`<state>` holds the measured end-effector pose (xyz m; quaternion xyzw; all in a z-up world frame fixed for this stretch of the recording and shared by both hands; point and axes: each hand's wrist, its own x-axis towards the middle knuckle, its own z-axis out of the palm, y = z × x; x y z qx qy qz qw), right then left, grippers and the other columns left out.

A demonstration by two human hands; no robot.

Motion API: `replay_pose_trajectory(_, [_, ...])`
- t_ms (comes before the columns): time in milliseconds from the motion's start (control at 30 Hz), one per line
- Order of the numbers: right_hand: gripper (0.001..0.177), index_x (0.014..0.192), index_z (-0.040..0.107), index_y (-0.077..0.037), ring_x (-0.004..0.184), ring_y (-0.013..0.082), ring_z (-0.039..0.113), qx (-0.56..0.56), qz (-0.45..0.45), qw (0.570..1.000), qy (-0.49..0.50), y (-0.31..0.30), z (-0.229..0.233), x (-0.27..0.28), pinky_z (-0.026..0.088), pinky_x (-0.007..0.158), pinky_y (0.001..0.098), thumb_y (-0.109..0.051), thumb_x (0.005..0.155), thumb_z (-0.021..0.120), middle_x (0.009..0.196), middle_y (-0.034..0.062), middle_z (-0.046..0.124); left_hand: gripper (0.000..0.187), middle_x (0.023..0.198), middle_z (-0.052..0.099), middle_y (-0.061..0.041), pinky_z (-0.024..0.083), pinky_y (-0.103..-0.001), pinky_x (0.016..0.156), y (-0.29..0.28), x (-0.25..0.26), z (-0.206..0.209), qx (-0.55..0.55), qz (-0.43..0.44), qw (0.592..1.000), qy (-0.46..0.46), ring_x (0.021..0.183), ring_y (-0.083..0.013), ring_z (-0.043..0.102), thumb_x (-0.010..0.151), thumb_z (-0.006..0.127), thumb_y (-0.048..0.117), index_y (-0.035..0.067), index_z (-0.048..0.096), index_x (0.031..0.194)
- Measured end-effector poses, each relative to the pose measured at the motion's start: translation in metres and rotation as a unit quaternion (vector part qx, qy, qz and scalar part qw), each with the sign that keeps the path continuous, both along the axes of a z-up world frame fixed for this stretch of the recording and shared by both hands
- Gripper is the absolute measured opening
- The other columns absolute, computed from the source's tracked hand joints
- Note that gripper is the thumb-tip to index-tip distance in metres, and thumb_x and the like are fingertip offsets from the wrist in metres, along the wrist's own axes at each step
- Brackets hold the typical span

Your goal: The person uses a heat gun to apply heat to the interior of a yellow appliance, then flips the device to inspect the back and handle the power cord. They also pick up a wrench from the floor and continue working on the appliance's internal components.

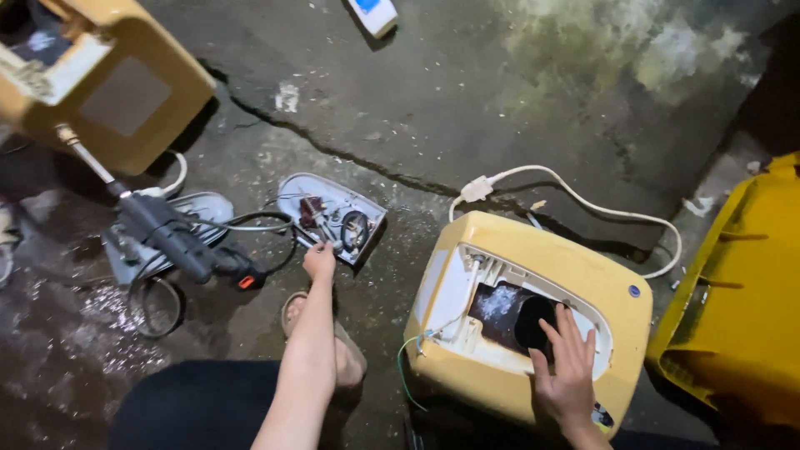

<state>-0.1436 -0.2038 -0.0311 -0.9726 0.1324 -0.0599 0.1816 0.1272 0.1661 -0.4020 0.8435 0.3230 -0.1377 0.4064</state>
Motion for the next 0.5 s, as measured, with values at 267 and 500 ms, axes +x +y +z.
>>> replay_pose_trajectory(267, [0.046,0.129,0.062,-0.005,0.155,0.0323,0.035,0.03,-0.01,0.999,0.021,-0.001,0.0,0.004,0.012,0.131,0.0618,-0.031,0.091,0.059,0.161,0.0162,0.046,0.054,0.112,0.072,-0.012,0.054,-0.041,0.087,-0.021,0.041,0.039,0.024,0.125,0.991,0.037,0.1,-0.0307,0.067,0.072,0.087,0.046,0.013,0.077,0.113])
replay_pose_trajectory(500, [0.048,0.133,0.06,-0.008,0.157,0.03,0.034,0.015,-0.005,0.999,0.03,-0.001,-0.005,0.003,0.011,0.132,0.0606,-0.039,0.097,0.052,0.162,0.0146,0.044,0.055,0.115,0.059,-0.03,0.049,-0.052,0.091,-0.03,0.027,0.033,0.028,0.186,0.982,-0.031,0.1,-0.0478,0.062,0.093,0.063,0.037,-0.008,0.049,0.122])
